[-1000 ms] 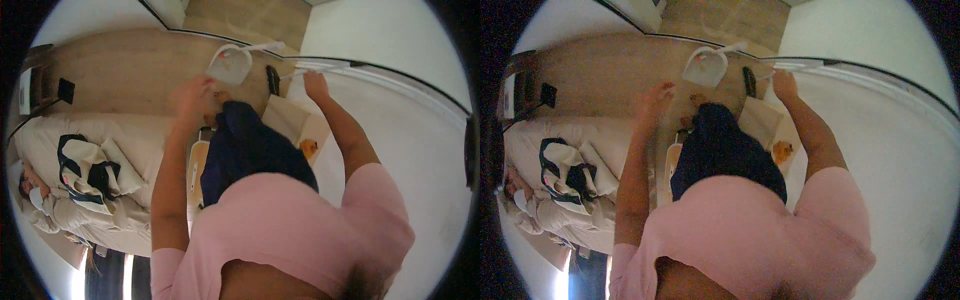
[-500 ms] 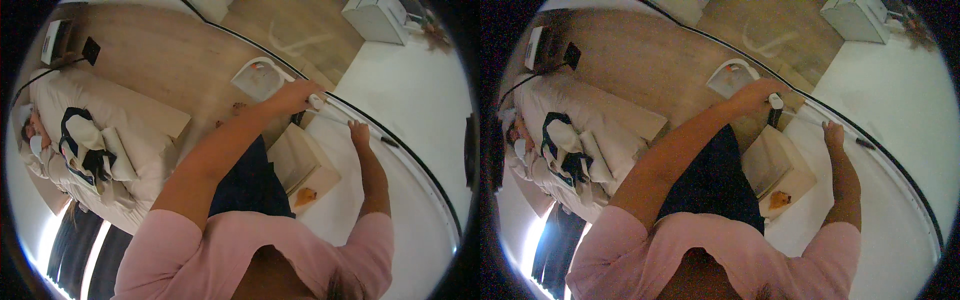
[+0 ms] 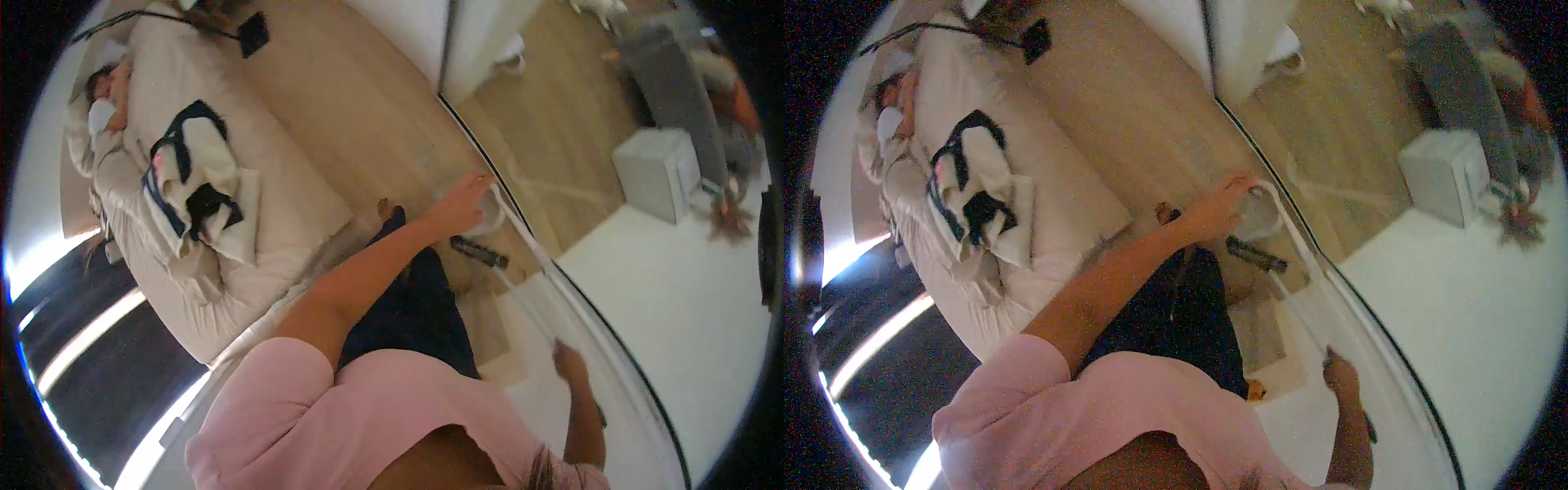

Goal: The person sweeps the floor using a brush and dustpan, folds a white towel on a bed, wipes a wooden surface with an orange cloth, and picks up a black object.

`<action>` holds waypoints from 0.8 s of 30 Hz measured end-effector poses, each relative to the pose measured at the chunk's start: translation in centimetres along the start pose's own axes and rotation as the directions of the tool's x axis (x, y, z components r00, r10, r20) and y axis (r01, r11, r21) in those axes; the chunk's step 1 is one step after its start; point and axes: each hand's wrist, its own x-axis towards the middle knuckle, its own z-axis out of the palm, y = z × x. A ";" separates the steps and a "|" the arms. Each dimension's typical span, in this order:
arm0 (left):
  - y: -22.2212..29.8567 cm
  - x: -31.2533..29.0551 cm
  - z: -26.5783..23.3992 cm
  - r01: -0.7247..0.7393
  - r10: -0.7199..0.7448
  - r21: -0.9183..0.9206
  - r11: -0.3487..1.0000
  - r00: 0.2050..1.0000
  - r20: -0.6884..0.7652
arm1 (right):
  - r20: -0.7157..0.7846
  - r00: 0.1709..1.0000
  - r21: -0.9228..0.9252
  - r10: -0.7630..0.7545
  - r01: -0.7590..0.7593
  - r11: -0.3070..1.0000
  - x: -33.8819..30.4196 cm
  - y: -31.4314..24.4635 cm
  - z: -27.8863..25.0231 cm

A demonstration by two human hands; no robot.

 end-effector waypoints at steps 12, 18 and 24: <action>-9.2 -4.2 -38.4 0.237 -0.137 -0.039 0.971 0.414 -0.900 | -0.109 0.964 0.447 -0.244 0.267 0.854 6.8 -29.1 -12.2; -14.4 -4.2 -61.0 0.186 -0.209 -0.202 0.962 0.020 -0.978 | -0.188 0.873 0.365 -0.449 0.487 0.794 7.4 -49.4 -26.9; -15.3 -3.3 -78.2 0.061 -0.202 -0.208 0.976 -0.091 -0.975 | -0.256 0.892 0.409 -0.374 0.450 0.794 8.7 -64.6 -39.9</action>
